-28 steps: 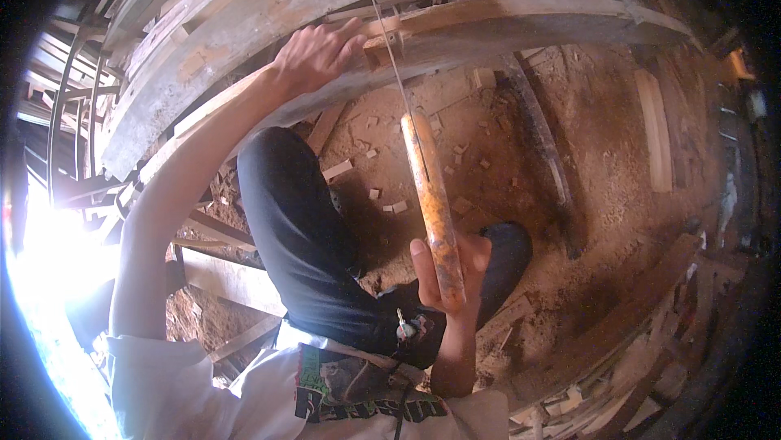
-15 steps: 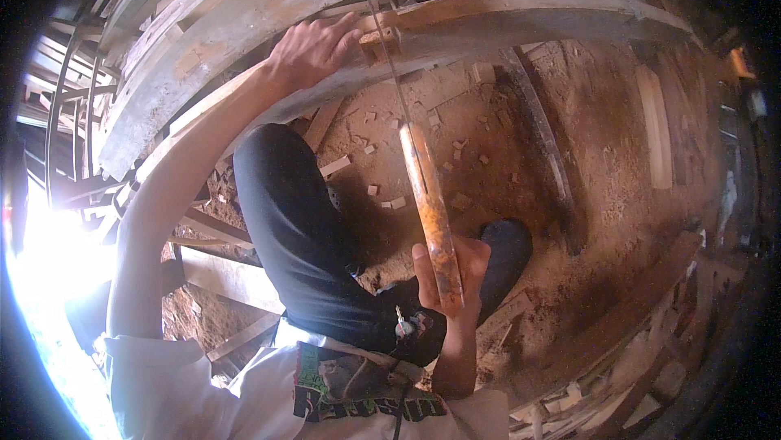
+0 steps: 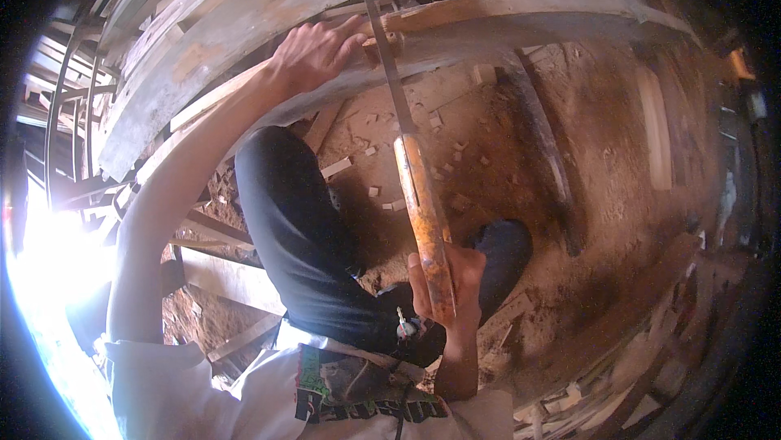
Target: The person uses a hand saw to cut a small wooden plank resting on a stack of lumber. They hold the wood with their left hand and saw with their right, completing the cut and separating the piece.
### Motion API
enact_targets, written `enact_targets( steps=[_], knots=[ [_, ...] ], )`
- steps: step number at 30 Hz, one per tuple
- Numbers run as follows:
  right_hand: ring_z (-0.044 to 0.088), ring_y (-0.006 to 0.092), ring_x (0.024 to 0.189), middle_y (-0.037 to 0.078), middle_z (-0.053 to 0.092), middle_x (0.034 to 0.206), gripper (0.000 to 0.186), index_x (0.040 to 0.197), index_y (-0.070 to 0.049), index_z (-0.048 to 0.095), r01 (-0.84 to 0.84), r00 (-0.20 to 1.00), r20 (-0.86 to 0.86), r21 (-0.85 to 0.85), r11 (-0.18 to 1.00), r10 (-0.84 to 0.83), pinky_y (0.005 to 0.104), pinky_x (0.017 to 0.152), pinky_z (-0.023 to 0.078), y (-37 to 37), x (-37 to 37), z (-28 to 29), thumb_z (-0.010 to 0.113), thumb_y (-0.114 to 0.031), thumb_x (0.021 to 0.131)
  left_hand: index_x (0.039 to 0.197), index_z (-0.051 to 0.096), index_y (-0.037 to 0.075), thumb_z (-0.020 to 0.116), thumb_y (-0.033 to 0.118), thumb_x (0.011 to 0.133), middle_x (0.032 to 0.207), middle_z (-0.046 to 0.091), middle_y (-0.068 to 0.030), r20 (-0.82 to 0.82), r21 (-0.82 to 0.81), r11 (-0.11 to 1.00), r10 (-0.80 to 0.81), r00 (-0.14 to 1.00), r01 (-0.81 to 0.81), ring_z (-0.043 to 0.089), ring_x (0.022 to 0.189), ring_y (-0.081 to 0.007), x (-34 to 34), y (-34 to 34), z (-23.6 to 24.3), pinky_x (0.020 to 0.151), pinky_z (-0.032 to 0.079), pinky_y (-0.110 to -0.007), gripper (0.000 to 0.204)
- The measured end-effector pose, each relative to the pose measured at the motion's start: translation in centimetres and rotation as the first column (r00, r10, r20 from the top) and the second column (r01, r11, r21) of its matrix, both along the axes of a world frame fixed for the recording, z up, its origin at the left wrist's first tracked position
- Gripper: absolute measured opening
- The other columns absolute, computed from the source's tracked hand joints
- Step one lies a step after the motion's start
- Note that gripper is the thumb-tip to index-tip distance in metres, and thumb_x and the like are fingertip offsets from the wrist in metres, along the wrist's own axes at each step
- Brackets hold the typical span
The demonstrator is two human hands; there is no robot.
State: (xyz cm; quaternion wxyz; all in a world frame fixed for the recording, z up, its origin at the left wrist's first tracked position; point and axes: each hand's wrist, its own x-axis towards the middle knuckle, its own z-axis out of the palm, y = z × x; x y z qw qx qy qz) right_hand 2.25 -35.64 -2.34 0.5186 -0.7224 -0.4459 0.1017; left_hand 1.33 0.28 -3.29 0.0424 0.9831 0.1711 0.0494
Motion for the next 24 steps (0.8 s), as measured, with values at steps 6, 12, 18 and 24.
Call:
enact_targets(
  steps=[6, 12, 18, 24],
  knots=[
    [0.050, 0.0209, 0.044, 0.007, 0.048, 0.054, 0.020, 0.068, -0.004, 0.052, 0.015, 0.997, -0.080, 0.028, 0.999, -0.013, 0.0322, 0.045, 0.039, -0.3, -0.8, -3.9, 0.065, -0.012, 0.081, 0.138, 0.045, 0.010, 0.034, 0.042, 0.103, 0.066, 0.063, -0.0242, 0.057, -0.042, 0.998, -0.033, 0.998, 0.036, 0.064, 0.065, -0.0437, -0.1, -0.1, 0.1, 0.062, 0.052, -0.054, 0.049],
    [0.060, 0.0224, 0.055, 0.008, 0.061, 0.066, 0.009, 0.074, -0.003, 0.057, 0.011, 1.000, -0.006, 0.183, 0.983, -0.010, 0.0313, 0.054, 0.046, 0.4, -0.8, -8.9, 0.063, -0.010, 0.077, 0.123, 0.053, 0.010, 0.033, 0.046, 0.102, 0.072, 0.066, -0.0193, 0.040, 0.021, 1.000, -0.022, 0.999, 0.021, 0.067, 0.065, -0.0368, -0.1, 0.0, -0.1, 0.055, 0.055, -0.047, 0.046],
    [0.062, 0.0226, 0.055, 0.007, 0.062, 0.065, 0.010, 0.073, -0.002, 0.059, 0.045, 0.998, 0.029, 0.208, 0.977, -0.052, 0.0301, 0.056, 0.048, 0.4, -0.6, -8.5, 0.064, -0.011, 0.077, 0.135, 0.046, 0.005, 0.031, 0.048, 0.102, 0.070, 0.065, -0.0232, 0.013, -0.009, 0.999, -0.050, 0.999, 0.050, 0.065, 0.068, -0.0418, -0.2, 0.2, 0.1, 0.061, 0.053, -0.049, 0.055],
    [0.058, 0.0197, 0.050, 0.006, 0.060, 0.061, 0.013, 0.069, -0.002, 0.059, 0.048, 0.981, 0.172, 0.199, 0.979, -0.083, 0.0280, 0.054, 0.046, 0.1, -0.4, -5.6, 0.063, -0.011, 0.078, 0.134, 0.046, 0.006, 0.031, 0.048, 0.102, 0.070, 0.065, -0.0231, 0.046, -0.054, 0.997, -0.047, 0.998, 0.049, 0.066, 0.067, -0.0406, -0.2, 0.3, -0.2, 0.060, 0.053, -0.048, 0.055]
  ],
)
